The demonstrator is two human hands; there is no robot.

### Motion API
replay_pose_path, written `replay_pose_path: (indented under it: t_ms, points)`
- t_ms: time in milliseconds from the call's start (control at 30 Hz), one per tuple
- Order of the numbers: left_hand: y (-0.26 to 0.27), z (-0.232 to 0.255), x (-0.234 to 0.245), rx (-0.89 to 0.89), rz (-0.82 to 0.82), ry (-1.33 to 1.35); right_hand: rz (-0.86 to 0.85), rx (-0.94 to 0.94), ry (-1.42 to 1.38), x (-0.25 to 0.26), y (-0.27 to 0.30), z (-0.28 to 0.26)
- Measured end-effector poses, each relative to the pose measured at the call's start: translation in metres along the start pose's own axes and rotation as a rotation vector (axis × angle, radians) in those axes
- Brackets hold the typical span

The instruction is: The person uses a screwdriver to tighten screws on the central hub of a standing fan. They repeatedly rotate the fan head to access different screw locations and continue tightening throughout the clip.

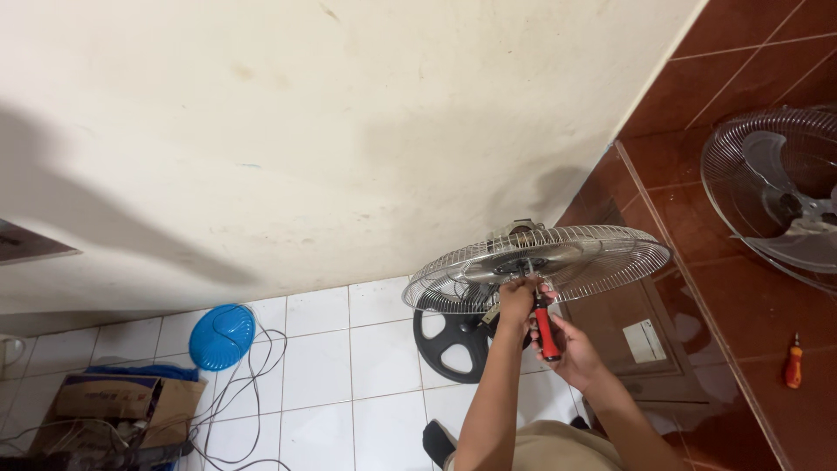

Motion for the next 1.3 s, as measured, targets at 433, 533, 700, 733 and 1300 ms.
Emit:
replay_pose_path:
  t_ms: [433, 533, 700, 733, 1300]
  points:
    - [0.023, 0.011, 0.0, -0.137, 0.086, -0.083, -0.095, -0.019, -0.051, 0.019, -0.016, 0.011]
    - [0.016, 0.01, 0.0, -0.202, 0.099, -0.091, -0.055, -0.014, -0.05, 0.011, -0.009, 0.011]
    - [0.003, 0.0, 0.0, -0.12, 0.068, -0.051, 0.032, -0.034, -0.094, 0.003, 0.004, 0.004]
    - [0.0, -0.002, 0.0, -0.094, 0.062, -0.028, 0.018, -0.037, -0.086, 0.002, 0.007, 0.004]
    - [0.013, -0.002, -0.004, -0.085, 0.083, -0.019, -0.1, -0.098, -0.131, 0.019, 0.004, 0.017]
Point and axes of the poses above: each hand's wrist, its own y-axis away from the middle knuckle, its own x-axis out of the back of the hand, z = x × y, the point moved 4 cm from there along -y, towards the middle knuckle, and after that the axes turned 13 degrees about z, right-handed, at the moved point
